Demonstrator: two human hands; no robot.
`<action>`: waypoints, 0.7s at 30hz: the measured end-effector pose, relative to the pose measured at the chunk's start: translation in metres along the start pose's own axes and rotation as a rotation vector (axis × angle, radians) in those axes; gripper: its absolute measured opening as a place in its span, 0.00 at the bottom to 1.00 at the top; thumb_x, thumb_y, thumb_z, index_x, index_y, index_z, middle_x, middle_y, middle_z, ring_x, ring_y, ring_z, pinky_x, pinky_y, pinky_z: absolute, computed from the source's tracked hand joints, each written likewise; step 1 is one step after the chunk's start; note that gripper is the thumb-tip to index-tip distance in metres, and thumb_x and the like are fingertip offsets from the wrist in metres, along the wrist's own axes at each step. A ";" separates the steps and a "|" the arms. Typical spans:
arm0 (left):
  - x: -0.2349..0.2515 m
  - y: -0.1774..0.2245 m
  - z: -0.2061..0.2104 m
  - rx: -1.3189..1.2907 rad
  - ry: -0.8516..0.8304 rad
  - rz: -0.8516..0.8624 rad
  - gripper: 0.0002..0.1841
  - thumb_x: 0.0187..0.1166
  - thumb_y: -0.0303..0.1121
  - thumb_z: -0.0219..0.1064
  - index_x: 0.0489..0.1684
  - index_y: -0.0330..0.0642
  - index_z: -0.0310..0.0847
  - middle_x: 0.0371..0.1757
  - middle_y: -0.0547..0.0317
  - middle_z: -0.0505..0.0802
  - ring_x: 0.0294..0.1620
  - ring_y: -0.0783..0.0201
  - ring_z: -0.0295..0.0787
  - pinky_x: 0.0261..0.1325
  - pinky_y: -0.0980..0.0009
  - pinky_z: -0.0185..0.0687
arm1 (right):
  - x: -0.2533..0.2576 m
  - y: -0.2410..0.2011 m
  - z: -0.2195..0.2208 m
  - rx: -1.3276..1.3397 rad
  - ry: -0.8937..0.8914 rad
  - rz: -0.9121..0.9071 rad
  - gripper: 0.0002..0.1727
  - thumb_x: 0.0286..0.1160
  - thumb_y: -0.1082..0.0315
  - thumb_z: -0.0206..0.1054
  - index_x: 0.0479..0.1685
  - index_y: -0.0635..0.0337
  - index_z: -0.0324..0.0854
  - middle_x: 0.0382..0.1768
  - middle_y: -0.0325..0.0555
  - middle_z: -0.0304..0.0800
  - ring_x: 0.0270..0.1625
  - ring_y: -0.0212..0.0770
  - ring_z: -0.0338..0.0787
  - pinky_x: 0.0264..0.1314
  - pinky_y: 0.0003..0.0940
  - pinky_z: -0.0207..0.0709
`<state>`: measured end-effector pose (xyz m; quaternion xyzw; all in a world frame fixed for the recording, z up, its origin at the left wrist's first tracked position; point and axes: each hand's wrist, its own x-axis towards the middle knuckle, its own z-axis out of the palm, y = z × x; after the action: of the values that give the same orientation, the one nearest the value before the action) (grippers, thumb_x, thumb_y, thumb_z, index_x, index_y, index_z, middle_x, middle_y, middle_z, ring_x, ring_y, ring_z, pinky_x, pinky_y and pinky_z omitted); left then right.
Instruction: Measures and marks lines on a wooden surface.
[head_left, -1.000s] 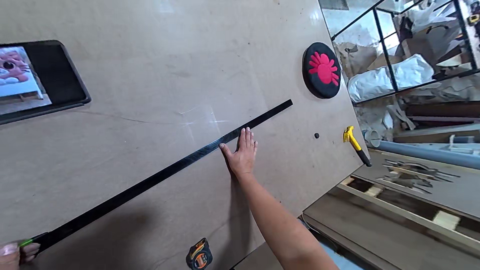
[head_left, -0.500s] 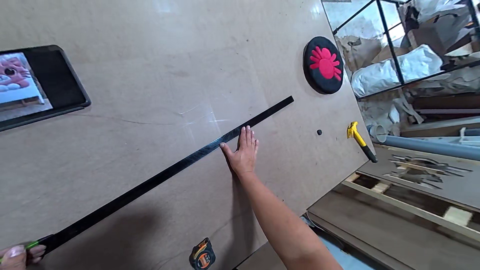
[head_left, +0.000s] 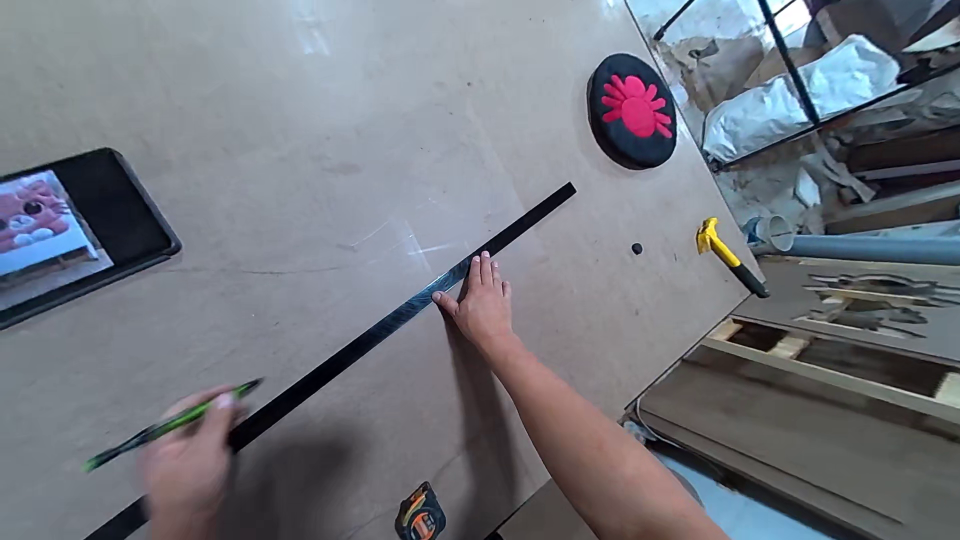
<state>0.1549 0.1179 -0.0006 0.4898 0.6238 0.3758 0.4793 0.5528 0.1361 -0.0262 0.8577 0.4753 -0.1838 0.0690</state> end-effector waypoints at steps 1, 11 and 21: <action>0.011 0.011 0.033 -0.002 -0.076 -0.001 0.13 0.83 0.31 0.63 0.56 0.31 0.83 0.39 0.61 0.93 0.37 0.72 0.91 0.49 0.71 0.91 | 0.000 -0.001 -0.002 -0.007 -0.011 0.000 0.69 0.64 0.15 0.54 0.96 0.63 0.45 0.97 0.52 0.40 0.97 0.55 0.47 0.91 0.65 0.49; 0.080 0.077 0.278 0.195 -0.419 0.126 0.12 0.85 0.40 0.65 0.57 0.49 0.90 0.47 0.61 0.98 0.49 0.67 0.95 0.59 0.57 0.89 | 0.003 -0.002 -0.004 -0.028 -0.035 -0.005 0.67 0.66 0.17 0.55 0.95 0.65 0.47 0.97 0.55 0.41 0.96 0.57 0.48 0.92 0.62 0.50; 0.091 0.074 0.320 0.252 -0.428 0.126 0.12 0.81 0.48 0.72 0.56 0.61 0.94 0.51 0.65 0.96 0.56 0.65 0.91 0.63 0.55 0.84 | 0.001 0.000 0.003 -0.038 -0.012 -0.021 0.59 0.75 0.26 0.54 0.96 0.63 0.44 0.98 0.52 0.38 0.97 0.55 0.45 0.92 0.63 0.48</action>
<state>0.4767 0.2235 -0.0349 0.6519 0.5182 0.2122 0.5113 0.5522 0.1362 -0.0297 0.8500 0.4873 -0.1808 0.0860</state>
